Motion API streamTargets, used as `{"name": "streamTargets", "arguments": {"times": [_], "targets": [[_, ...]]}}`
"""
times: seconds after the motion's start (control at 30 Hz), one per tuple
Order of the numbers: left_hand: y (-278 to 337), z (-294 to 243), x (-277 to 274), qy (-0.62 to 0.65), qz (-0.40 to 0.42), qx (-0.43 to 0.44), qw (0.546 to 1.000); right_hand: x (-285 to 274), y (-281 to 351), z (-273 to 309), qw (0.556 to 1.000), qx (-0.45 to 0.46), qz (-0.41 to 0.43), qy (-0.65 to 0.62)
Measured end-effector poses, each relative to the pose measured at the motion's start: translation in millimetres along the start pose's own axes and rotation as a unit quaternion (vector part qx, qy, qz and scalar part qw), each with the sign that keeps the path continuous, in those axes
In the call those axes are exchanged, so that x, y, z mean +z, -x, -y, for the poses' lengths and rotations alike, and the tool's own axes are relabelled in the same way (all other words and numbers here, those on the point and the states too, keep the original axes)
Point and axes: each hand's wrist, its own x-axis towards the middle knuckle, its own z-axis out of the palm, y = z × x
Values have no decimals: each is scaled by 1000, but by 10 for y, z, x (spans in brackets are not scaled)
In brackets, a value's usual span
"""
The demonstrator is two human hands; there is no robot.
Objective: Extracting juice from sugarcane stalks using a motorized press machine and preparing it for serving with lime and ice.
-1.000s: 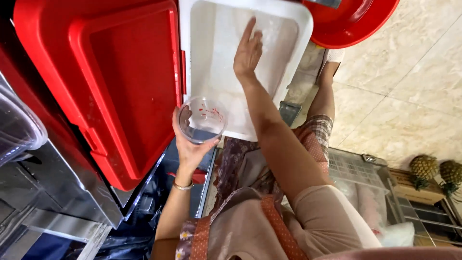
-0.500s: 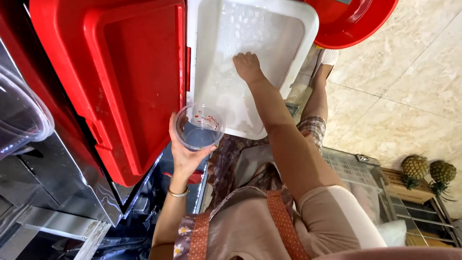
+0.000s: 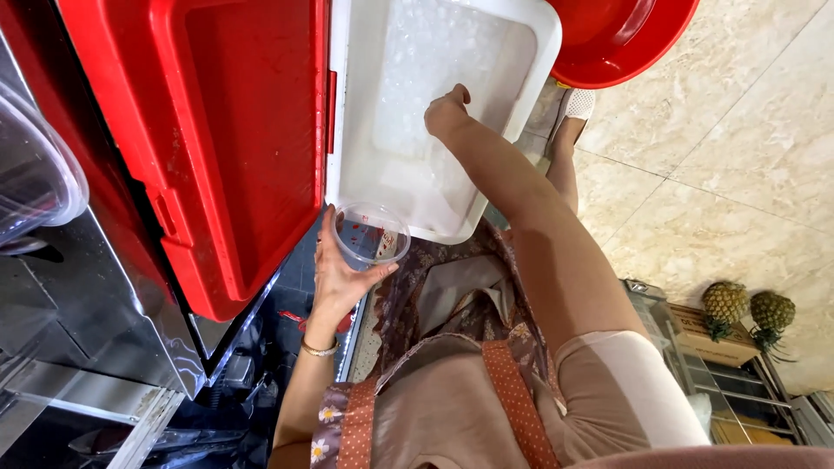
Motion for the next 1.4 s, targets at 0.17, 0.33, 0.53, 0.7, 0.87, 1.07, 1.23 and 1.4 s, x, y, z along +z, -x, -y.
{"name": "streamTargets", "arguments": {"times": [0.17,0.33,0.53,0.7,0.87,1.07,1.23,1.4], "targets": [[-5,-100,-14,-37,42,-44,997,16,127,-126,996,-38,29,-76],[-70,-169,15,-66,74,-75,992,-228,323,-341,991,-128,34,-13],[-246,-441,34,-112,114,-89,983,-1222,1505,-783,977,-157,122,-75],[-499,-590,182,-101,111,-70,986,-1915,2616,-789,966,-174,107,-157],[-835,-335,484,123,-42,135,982,-1957,3561,-407,965,-254,-11,-70],[-715,219,702,167,-124,125,970,-1584,3330,-1103,816,-305,-446,-203],[-344,184,555,166,-147,135,966,-1328,1755,-860,875,-104,-448,-152],[-100,291,494,167,-129,134,968,-184,-1711,-331,834,53,-545,71]]}}
